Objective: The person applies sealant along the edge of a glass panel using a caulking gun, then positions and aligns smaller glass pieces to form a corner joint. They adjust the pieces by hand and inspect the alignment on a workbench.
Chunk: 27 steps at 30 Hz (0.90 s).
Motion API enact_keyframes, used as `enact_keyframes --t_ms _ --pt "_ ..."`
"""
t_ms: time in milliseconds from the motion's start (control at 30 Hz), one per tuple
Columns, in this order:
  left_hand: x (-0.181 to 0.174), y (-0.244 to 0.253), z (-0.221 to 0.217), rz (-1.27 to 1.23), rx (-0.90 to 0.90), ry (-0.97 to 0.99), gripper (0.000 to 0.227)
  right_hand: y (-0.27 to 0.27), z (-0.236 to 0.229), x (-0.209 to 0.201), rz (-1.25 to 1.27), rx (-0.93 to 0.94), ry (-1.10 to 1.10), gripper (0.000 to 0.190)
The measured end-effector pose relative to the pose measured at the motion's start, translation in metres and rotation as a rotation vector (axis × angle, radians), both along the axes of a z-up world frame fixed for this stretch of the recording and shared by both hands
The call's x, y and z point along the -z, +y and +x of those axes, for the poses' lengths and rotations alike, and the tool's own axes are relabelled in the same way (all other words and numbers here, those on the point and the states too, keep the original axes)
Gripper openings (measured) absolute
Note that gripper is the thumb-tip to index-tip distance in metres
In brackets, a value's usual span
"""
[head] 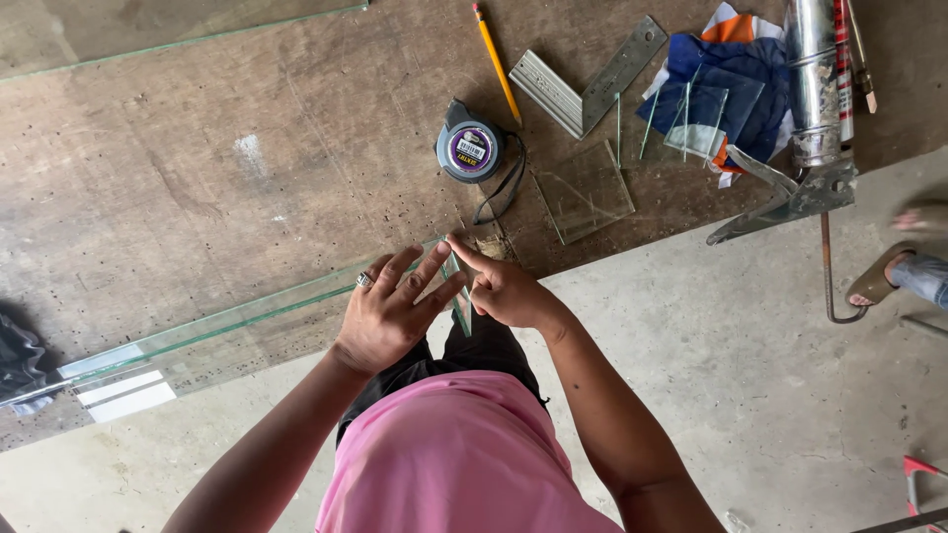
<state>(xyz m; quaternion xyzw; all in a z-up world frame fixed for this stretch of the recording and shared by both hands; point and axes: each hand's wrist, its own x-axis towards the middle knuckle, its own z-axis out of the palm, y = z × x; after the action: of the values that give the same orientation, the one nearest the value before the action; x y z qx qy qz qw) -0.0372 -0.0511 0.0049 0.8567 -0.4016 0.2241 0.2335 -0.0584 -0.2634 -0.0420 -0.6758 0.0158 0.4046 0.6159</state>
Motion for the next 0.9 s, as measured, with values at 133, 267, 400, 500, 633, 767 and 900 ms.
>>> enact_keyframes --t_ms 133,267,400,500,633,767,900 --pt "0.0 0.0 0.0 0.003 -0.004 -0.004 0.023 -0.006 -0.006 0.006 0.014 -0.018 0.024 0.087" --pt "0.004 0.001 -0.001 -0.003 0.003 0.0 0.024 -0.008 -0.005 -0.005 0.012 -0.029 0.042 0.084" --pt "0.005 0.002 -0.001 -0.008 0.009 -0.001 0.025 -0.01 -0.005 -0.006 0.01 -0.038 0.024 0.081" --pt "0.003 0.001 0.0 -0.01 0.013 0.003 0.024 -0.011 -0.003 -0.012 -0.056 -0.064 0.044 0.081" --pt "0.002 0.001 0.0 -0.009 0.015 0.006 0.023 -0.012 -0.002 -0.011 -0.076 -0.071 0.026 0.08" --pt "0.002 0.0 0.0 -0.01 0.006 0.006 0.02 -0.01 -0.006 0.004 -0.084 -0.016 0.001 0.079" --pt "0.0 0.001 0.0 -0.019 0.01 0.0 0.021 -0.002 -0.003 0.015 -0.066 -0.008 -0.018 0.082"
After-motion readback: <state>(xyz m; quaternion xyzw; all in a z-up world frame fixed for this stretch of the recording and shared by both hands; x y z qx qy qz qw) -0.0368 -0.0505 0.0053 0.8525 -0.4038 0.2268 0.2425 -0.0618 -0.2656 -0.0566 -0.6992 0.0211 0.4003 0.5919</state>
